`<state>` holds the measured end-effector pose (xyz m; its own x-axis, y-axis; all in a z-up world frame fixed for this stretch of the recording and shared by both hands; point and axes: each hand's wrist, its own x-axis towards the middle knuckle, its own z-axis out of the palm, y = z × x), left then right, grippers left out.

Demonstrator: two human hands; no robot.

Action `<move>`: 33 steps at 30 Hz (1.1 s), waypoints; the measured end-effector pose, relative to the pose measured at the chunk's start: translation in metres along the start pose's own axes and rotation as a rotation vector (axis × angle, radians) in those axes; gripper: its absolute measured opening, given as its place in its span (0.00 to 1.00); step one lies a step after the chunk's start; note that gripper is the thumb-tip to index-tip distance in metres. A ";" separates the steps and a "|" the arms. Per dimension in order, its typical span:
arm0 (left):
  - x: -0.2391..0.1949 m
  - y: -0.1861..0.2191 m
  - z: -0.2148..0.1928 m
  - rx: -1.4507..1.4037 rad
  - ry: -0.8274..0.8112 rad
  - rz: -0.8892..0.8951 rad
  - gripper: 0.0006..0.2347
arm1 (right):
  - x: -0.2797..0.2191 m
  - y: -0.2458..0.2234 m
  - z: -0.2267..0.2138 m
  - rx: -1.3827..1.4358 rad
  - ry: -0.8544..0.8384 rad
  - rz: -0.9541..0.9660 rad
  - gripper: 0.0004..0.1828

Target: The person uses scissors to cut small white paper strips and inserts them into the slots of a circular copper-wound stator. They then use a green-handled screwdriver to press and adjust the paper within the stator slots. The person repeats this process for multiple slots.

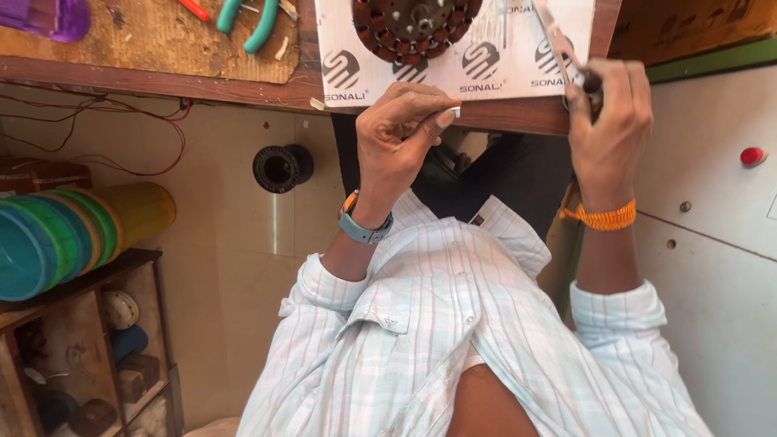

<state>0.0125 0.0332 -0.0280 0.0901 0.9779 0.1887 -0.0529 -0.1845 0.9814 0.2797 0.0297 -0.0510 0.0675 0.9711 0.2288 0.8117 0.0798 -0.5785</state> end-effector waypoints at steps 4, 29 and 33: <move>0.006 -0.011 0.005 -0.139 0.047 -0.102 0.05 | -0.020 0.006 -0.012 -0.062 -0.004 -0.125 0.15; 0.004 -0.014 0.039 -0.215 -0.072 -0.214 0.10 | -0.057 -0.045 -0.010 1.010 -0.745 0.527 0.39; 0.000 -0.018 0.041 -0.271 -0.055 -0.256 0.09 | -0.058 -0.049 -0.007 0.789 -0.855 0.420 0.46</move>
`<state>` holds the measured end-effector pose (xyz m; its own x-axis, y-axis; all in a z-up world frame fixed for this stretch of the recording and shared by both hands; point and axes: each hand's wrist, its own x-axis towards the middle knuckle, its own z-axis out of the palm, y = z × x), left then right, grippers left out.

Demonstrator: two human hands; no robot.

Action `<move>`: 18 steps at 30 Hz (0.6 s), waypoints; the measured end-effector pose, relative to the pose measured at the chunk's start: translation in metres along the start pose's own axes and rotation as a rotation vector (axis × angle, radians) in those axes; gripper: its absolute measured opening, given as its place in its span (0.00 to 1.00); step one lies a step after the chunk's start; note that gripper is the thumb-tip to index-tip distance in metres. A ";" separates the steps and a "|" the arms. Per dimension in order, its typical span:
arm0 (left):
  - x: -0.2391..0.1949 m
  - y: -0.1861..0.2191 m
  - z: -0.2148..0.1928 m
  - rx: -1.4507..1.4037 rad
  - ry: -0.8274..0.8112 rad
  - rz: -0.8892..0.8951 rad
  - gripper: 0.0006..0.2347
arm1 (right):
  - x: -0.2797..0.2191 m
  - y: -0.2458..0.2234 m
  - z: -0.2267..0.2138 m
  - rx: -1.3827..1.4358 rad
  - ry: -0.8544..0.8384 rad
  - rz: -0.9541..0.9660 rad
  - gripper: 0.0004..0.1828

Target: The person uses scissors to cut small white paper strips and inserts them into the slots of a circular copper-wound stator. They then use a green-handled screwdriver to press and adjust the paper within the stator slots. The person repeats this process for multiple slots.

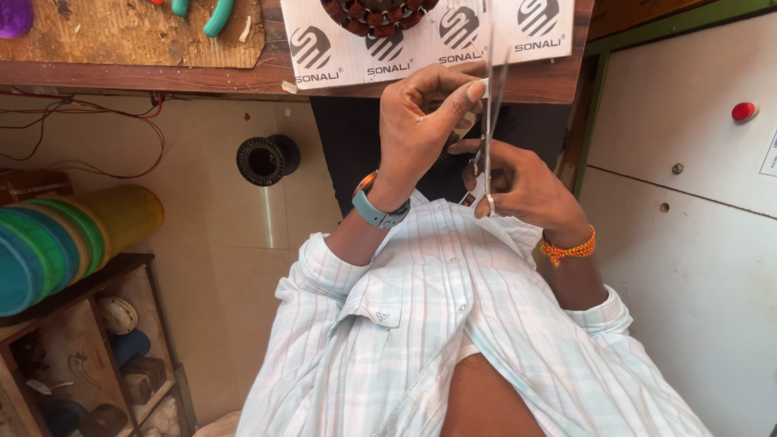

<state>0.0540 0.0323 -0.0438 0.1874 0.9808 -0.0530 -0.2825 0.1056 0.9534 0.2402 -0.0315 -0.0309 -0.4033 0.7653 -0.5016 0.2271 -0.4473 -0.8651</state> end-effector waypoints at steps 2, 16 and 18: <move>-0.001 -0.002 0.001 0.034 0.019 -0.023 0.09 | -0.001 0.001 0.001 0.037 -0.026 -0.075 0.47; 0.005 -0.011 -0.004 0.141 0.059 -0.033 0.10 | -0.006 0.014 -0.002 0.184 -0.001 0.000 0.32; 0.006 -0.013 -0.007 0.127 0.051 -0.050 0.10 | -0.006 0.016 0.001 0.124 0.014 0.024 0.31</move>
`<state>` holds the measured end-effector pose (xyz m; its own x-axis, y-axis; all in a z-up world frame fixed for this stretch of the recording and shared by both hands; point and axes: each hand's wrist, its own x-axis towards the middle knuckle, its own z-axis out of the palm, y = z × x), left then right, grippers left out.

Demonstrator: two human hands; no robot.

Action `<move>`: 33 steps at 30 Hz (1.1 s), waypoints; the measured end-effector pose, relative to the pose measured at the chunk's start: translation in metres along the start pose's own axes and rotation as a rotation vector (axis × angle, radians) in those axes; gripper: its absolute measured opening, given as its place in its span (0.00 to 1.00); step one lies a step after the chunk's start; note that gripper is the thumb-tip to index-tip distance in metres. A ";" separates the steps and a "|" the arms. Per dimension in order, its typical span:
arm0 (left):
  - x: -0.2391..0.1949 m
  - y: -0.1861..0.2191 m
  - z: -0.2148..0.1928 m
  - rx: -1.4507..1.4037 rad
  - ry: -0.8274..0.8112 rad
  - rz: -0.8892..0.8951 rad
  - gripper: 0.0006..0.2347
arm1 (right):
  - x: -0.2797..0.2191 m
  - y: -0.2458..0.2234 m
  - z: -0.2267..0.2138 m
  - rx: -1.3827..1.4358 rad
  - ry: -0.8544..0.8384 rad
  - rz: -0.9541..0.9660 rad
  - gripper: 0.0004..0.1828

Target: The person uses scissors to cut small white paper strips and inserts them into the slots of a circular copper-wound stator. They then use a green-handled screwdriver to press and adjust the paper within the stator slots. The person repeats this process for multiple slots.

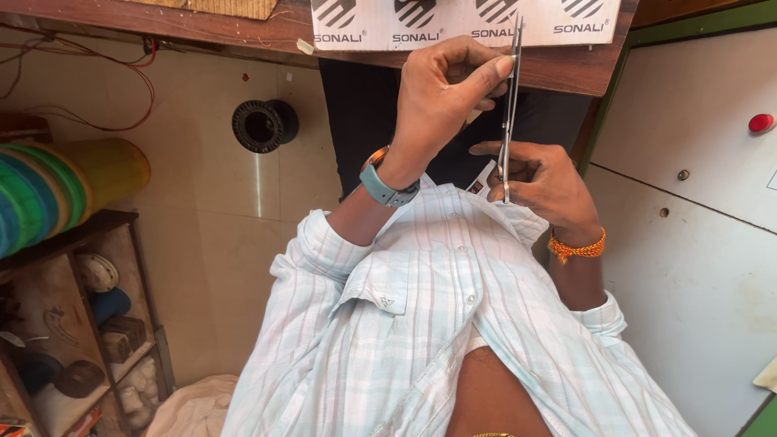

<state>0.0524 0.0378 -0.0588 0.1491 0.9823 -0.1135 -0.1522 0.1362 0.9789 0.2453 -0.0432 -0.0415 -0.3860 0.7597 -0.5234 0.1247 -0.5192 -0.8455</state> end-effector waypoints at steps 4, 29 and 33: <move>0.001 -0.006 -0.002 -0.047 -0.035 -0.070 0.10 | -0.001 0.004 0.003 -0.006 0.035 0.014 0.28; -0.037 0.027 -0.046 -0.069 0.011 -0.008 0.07 | 0.081 -0.127 -0.113 -1.029 0.276 -0.153 0.14; -0.039 0.035 -0.043 0.068 0.020 0.075 0.06 | 0.054 -0.131 -0.076 -1.098 0.345 -0.518 0.15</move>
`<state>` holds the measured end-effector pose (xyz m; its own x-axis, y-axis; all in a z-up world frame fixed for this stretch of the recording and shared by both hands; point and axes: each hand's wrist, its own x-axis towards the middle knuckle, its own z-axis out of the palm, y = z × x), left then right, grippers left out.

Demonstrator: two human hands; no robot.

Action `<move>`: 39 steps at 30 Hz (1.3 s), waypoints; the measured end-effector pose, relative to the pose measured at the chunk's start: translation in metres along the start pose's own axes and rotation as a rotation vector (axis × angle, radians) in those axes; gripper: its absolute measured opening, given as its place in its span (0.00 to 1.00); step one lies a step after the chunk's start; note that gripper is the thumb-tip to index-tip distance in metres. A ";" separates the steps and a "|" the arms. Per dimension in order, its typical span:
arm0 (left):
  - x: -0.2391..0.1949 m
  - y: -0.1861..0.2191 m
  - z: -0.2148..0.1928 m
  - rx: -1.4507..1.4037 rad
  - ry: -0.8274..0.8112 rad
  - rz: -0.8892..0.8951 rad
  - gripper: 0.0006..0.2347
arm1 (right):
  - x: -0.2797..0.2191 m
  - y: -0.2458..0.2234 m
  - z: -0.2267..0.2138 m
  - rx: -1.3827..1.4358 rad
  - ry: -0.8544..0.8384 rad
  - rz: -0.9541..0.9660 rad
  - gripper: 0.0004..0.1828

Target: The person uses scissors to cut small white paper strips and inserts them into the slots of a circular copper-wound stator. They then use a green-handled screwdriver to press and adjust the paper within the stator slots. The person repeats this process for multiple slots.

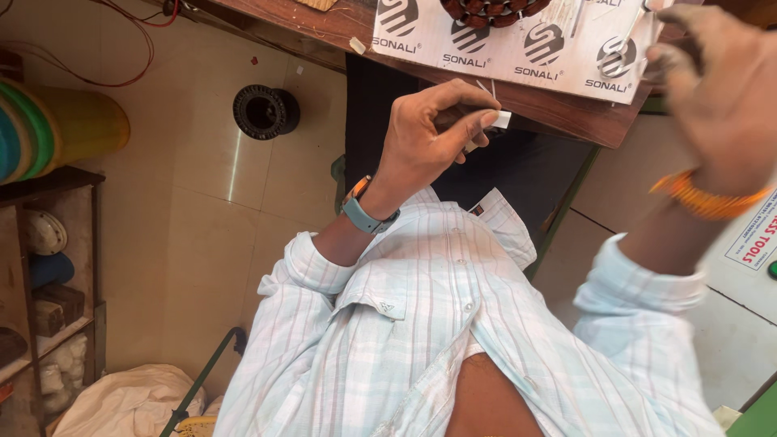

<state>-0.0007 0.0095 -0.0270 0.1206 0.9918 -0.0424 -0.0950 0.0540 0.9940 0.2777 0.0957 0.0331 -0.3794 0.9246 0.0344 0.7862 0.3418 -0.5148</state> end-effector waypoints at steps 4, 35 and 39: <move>0.001 0.004 0.008 0.151 0.017 0.152 0.04 | -0.034 -0.053 0.045 0.656 -0.030 0.207 0.14; 0.083 0.028 -0.021 0.572 -0.106 0.536 0.26 | -0.011 -0.046 0.091 0.544 0.695 -0.176 0.08; 0.081 0.028 -0.016 0.556 -0.074 0.536 0.22 | 0.012 -0.049 0.102 0.360 0.731 -0.415 0.10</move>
<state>-0.0098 0.0928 -0.0038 0.2652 0.8549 0.4459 0.3487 -0.5163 0.7822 0.1846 0.0729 -0.0282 -0.0979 0.6574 0.7472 0.4094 0.7109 -0.5719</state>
